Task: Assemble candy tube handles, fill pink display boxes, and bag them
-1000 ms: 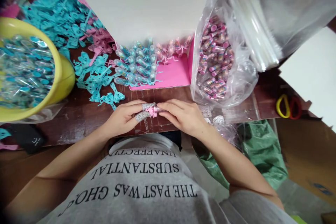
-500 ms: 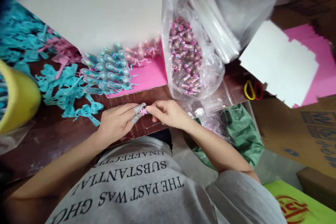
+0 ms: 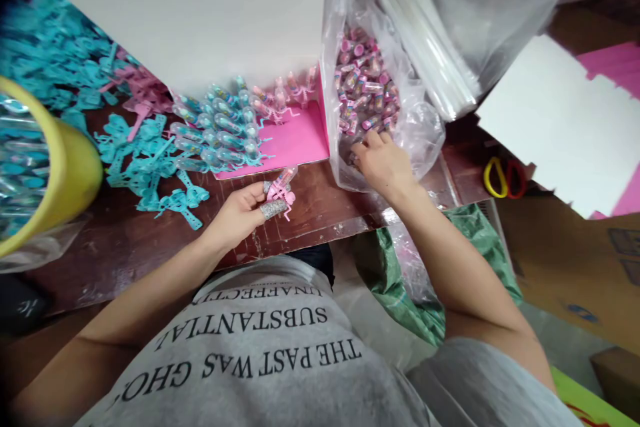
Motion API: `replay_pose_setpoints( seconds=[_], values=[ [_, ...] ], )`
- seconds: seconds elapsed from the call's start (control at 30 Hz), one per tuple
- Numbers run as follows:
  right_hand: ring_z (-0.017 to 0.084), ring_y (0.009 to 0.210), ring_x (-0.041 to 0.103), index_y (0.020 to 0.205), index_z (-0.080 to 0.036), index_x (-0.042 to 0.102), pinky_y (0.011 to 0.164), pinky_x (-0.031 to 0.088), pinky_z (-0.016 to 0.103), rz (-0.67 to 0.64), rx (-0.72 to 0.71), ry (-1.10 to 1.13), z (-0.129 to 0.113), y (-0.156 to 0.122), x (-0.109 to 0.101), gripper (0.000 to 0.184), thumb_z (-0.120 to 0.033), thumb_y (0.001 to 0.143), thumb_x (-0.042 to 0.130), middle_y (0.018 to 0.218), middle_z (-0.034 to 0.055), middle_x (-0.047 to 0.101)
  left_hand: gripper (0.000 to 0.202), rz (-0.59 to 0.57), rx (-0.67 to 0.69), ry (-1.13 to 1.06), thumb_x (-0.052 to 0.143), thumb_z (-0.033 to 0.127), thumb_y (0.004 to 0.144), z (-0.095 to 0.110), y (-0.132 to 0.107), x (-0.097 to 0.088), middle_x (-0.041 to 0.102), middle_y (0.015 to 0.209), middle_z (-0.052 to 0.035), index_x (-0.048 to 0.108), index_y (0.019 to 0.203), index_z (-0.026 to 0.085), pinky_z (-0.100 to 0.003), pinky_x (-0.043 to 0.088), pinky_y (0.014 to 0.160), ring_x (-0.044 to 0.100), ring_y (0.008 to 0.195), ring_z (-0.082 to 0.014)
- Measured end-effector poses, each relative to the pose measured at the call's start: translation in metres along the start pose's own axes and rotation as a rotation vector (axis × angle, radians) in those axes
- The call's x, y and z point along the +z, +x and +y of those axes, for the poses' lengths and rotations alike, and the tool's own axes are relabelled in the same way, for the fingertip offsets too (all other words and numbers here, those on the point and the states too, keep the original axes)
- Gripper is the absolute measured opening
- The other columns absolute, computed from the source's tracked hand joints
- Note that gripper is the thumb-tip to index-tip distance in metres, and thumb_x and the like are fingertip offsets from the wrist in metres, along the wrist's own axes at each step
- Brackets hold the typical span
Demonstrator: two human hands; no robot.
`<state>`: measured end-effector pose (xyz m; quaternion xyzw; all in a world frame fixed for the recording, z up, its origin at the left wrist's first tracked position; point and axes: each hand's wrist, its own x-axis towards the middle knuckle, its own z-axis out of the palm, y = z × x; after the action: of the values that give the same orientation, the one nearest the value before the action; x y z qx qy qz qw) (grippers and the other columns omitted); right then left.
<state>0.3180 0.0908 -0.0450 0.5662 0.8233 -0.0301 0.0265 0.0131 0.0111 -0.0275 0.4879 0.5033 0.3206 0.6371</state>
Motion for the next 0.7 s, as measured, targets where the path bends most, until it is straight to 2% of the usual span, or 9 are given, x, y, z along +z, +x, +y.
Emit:
replay_pose_setpoints(
  seconds=[0.07,0.17,0.27,0.33,0.4,0.47,0.53,0.6,0.7],
  values=[
    [0.029,0.104,0.066,0.113,-0.014,0.078,0.082,0.053,0.038,0.039,-0.061,0.028,0.004,-0.001,0.000,0.029,-0.023,0.104,0.052,0.108,0.0164,0.072,0.032,0.027,-0.015,-0.024,0.088,0.046,0.081,0.000,-0.001,-0.003,0.077,0.091,-0.0021,0.076,0.093,0.018,-0.030,0.056,0.084,0.066,0.080,-0.0140],
    [0.029,0.100,0.069,0.134,-0.016,0.072,0.085,0.058,0.043,0.180,-0.097,0.169,0.004,-0.014,-0.017,0.036,-0.023,0.103,0.055,0.110,0.0154,0.074,0.033,0.052,-0.071,-0.068,0.088,0.049,0.080,0.007,-0.007,-0.011,0.075,0.083,-0.0017,0.078,0.089,0.019,-0.025,0.051,0.068,0.060,0.070,-0.0115],
    [0.024,0.097,0.071,0.153,-0.027,0.061,0.086,0.060,0.040,0.387,-0.087,0.443,-0.011,-0.031,-0.041,0.047,-0.029,0.106,0.057,0.112,0.0090,0.075,0.038,0.038,-0.141,-0.131,0.090,0.053,0.077,0.014,-0.009,-0.012,0.073,0.078,-0.0013,0.078,0.090,0.019,-0.021,0.036,0.051,0.048,0.057,-0.0074],
    [0.022,0.092,0.071,0.152,-0.034,0.062,0.084,0.060,0.037,0.413,-0.129,0.605,-0.030,-0.036,-0.045,0.047,-0.028,0.106,0.060,0.109,0.0057,0.074,0.042,0.017,-0.180,-0.164,0.090,0.056,0.076,0.011,-0.005,-0.006,0.072,0.076,-0.0006,0.078,0.093,0.019,-0.021,0.024,0.045,0.038,0.050,-0.0049],
    [0.022,0.096,0.072,0.147,-0.033,0.067,0.086,0.060,0.038,0.382,-0.201,0.657,-0.055,-0.036,-0.032,0.042,-0.027,0.106,0.059,0.113,0.0072,0.074,0.047,0.020,-0.173,-0.175,0.087,0.059,0.078,0.001,0.004,0.004,0.071,0.077,-0.0004,0.077,0.099,0.019,-0.021,0.022,0.045,0.035,0.049,-0.0048],
    [0.024,0.105,0.071,0.139,-0.026,0.072,0.092,0.059,0.040,0.398,-0.203,0.609,-0.083,-0.036,-0.006,0.035,-0.027,0.108,0.054,0.119,0.0112,0.074,0.047,0.103,-0.084,-0.133,0.084,0.060,0.081,-0.016,0.014,0.014,0.072,0.080,-0.0008,0.074,0.100,0.018,-0.021,0.035,0.050,0.046,0.055,-0.0075],
    [0.028,0.111,0.068,0.132,-0.020,0.074,0.095,0.057,0.044,0.468,-0.132,0.550,-0.110,-0.041,0.024,0.033,-0.028,0.109,0.052,0.120,0.0148,0.074,0.042,0.256,0.057,-0.049,0.079,0.057,0.087,-0.036,0.020,0.022,0.074,0.091,-0.0026,0.072,0.101,0.018,-0.025,0.051,0.069,0.060,0.074,-0.0124],
    [0.030,0.114,0.066,0.136,-0.017,0.070,0.097,0.054,0.047,0.479,-0.111,0.539,-0.134,-0.052,0.047,0.037,-0.034,0.109,0.052,0.122,0.0175,0.073,0.037,0.382,0.181,0.005,0.073,0.053,0.094,-0.052,0.020,0.025,0.075,0.101,-0.0043,0.069,0.106,0.019,-0.029,0.055,0.088,0.066,0.091,-0.0158],
    [0.033,0.114,0.063,0.149,-0.016,0.060,0.096,0.052,0.051,0.374,-0.036,0.528,-0.154,-0.066,0.060,0.052,-0.048,0.108,0.053,0.129,0.0198,0.070,0.033,0.429,0.267,0.000,0.068,0.051,0.099,-0.062,0.014,0.026,0.074,0.105,-0.0053,0.066,0.109,0.020,-0.032,0.055,0.095,0.068,0.097,-0.0165]
  ],
)
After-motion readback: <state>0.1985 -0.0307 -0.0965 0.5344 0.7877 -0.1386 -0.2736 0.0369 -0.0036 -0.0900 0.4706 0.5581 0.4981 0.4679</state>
